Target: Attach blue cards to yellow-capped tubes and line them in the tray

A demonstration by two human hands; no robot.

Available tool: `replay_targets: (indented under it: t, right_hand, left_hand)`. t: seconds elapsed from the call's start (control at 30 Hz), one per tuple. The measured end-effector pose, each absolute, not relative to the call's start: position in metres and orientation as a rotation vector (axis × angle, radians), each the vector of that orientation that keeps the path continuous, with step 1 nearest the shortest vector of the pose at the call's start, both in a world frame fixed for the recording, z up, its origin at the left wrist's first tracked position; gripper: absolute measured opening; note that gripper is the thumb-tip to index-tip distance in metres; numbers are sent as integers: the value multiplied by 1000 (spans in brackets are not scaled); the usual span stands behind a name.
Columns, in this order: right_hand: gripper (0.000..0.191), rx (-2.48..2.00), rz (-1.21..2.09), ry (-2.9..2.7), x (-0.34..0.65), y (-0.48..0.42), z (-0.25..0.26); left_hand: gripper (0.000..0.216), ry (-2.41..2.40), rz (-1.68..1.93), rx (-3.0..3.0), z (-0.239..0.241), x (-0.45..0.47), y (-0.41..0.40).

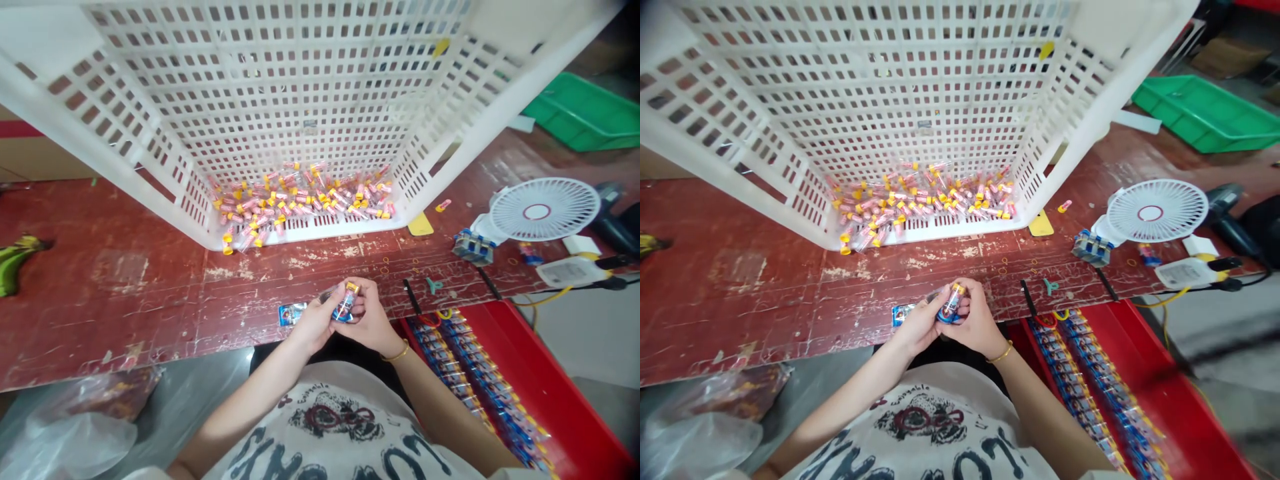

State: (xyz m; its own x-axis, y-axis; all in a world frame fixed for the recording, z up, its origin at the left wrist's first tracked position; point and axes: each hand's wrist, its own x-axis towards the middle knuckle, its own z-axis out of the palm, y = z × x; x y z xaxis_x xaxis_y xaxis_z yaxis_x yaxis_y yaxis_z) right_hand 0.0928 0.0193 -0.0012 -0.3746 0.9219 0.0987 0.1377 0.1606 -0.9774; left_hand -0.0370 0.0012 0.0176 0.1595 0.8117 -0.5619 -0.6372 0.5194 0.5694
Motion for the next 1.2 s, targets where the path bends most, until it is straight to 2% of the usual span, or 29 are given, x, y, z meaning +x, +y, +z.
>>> replay_targets:
  t: [0.1,0.4,0.63,0.8,0.9,1.07,1.2]
  right_hand:
    - [63,-1023,1279,-1681,90,19,-9]
    - [66,-998,1256,-1712,89,18,-11]
    - [65,-982,1316,-1652,97,18,-7]
    - [30,-1075,1537,-1275,111,20,-5]
    - [34,-1347,1259,-1035,164,20,-22]
    - [36,-1955,598,-630,347,-43,-51]
    - [26,-2277,412,-324,453,-119,-73]
  left_hand:
    - [41,996,1009,273,14,-43,-4]
    - [30,1005,1075,300,11,-43,-11]
    - [34,1038,1092,365,12,-39,-9]
    - [44,1126,949,442,14,-29,-10]
    - [43,1081,782,503,9,-17,-14]
    - [48,1040,436,931,-7,-2,-19]
    - [39,1054,370,1111,-10,5,-18]
